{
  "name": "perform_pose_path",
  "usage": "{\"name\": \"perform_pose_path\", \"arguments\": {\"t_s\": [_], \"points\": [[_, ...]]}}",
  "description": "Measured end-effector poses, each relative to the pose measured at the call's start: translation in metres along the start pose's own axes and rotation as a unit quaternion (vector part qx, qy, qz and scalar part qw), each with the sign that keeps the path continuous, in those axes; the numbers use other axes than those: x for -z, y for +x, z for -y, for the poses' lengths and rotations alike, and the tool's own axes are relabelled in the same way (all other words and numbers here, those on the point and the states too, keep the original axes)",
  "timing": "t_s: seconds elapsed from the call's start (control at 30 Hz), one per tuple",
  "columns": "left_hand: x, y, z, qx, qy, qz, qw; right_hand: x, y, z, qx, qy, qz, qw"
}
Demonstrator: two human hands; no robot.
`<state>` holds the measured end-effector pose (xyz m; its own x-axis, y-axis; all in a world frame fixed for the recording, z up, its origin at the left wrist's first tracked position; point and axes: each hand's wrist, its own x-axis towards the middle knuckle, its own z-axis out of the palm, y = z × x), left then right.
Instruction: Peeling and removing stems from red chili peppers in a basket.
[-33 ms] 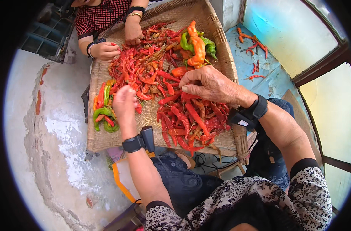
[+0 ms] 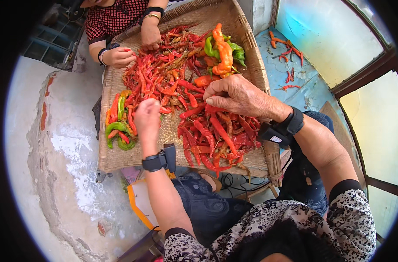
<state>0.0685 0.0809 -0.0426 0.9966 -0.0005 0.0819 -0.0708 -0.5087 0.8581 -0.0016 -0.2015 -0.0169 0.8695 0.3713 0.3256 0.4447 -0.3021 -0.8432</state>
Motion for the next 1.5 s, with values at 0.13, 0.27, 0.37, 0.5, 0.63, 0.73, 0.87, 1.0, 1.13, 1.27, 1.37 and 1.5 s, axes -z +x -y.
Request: {"name": "perform_pose_path", "arguments": {"t_s": [0.13,0.27,0.37,0.5,0.63,0.73,0.87,1.0,1.13,1.27,1.37,1.5], "points": [[-0.042,-0.015,-0.005,-0.046,0.25,0.09,0.963,0.006,-0.004,0.0,0.02,-0.045,-0.001,0.999],[-0.049,-0.015,-0.002,-0.007,0.169,0.163,0.972,0.008,0.0,0.001,0.042,-0.048,-0.013,0.998],[-0.048,-0.02,-0.011,-0.002,0.08,0.19,0.978,0.008,0.0,-0.001,0.053,-0.054,-0.052,0.996],[-0.045,-0.035,-0.035,-0.033,-0.046,0.157,0.986,0.008,-0.001,-0.004,0.046,-0.062,-0.04,0.996],[-0.043,-0.05,-0.054,-0.111,-0.144,0.108,0.977,-0.001,-0.005,-0.004,0.043,-0.06,-0.021,0.997],[-0.051,-0.063,-0.063,-0.177,-0.101,0.084,0.975,-0.008,-0.004,-0.006,0.062,-0.057,-0.03,0.996],[-0.055,-0.069,-0.064,-0.231,-0.126,0.087,0.961,-0.009,0.001,0.003,-0.03,0.071,0.103,0.992],[-0.053,-0.064,-0.077,-0.291,-0.027,0.064,0.954,-0.009,0.001,-0.006,0.012,0.033,0.089,0.995],[-0.042,-0.059,-0.076,-0.246,0.044,0.135,0.959,-0.002,-0.002,-0.004,0.014,-0.003,0.073,0.997],[-0.012,-0.029,-0.063,-0.127,0.034,-0.06,0.989,0.008,-0.001,0.006,-0.018,-0.015,-0.005,1.0],[-0.011,-0.017,-0.06,-0.127,0.105,-0.187,0.968,0.013,-0.004,-0.005,-0.008,-0.029,-0.025,0.999],[-0.036,-0.02,-0.044,-0.116,0.229,0.022,0.966,0.006,-0.004,-0.003,0.0,-0.012,-0.079,0.997]]}}
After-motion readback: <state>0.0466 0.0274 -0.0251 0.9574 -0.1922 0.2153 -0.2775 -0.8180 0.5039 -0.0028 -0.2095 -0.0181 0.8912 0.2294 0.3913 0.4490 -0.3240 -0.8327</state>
